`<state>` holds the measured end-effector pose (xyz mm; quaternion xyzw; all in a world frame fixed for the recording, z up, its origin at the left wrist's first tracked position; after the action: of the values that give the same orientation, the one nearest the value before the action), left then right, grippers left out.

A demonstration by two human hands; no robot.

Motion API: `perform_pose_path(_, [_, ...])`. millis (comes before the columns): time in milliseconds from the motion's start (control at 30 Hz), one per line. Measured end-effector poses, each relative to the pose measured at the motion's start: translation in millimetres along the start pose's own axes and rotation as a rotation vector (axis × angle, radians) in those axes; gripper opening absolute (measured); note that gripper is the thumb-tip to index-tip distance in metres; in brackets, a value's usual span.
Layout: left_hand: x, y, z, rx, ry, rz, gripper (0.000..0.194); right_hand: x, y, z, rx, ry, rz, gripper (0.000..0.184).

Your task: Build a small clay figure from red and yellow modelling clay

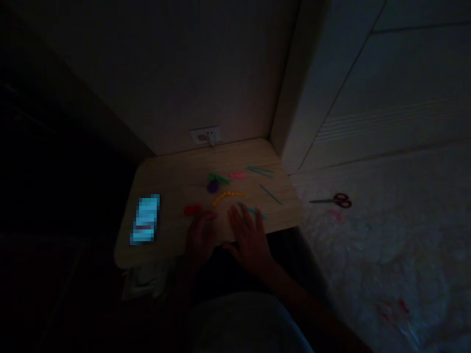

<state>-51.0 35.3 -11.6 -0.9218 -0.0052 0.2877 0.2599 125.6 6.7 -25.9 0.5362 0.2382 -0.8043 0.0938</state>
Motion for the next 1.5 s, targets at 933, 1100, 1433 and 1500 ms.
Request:
perform_pose_path(933, [0.4, -4, -8, -0.003, 0.029, 0.052, 0.022, -16, -14, -10, 0.106, -0.109, -0.145, 0.057])
perform_pose_path(1100, [4.8, -2, -4, -0.014, -0.014, 0.072, 0.025, -17, -20, -16, 0.12, -0.041, -0.173, 0.034])
perform_pose_path(1433, [25.6, -4, -1, -0.055, -0.073, 0.055, 0.029, -28, -32, -18, 0.139, -0.127, -0.212, 0.015])
perform_pose_path(1500, [24.5, -5, -1, -0.073, -0.044, 0.058, 0.019, -30, -33, -18, 0.142, -0.155, -0.205, 0.009])
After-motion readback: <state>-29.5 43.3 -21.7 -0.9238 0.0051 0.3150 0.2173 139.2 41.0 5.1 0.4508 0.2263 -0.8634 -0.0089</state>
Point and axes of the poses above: each hand's wrist, its own y-axis away from the middle knuckle, its own x-axis out of the palm, z = x × y, the point moved 3 cm from there along -y, towards the middle knuckle, and after that the axes turned 1 degree about -z, right-handed, at the moved point
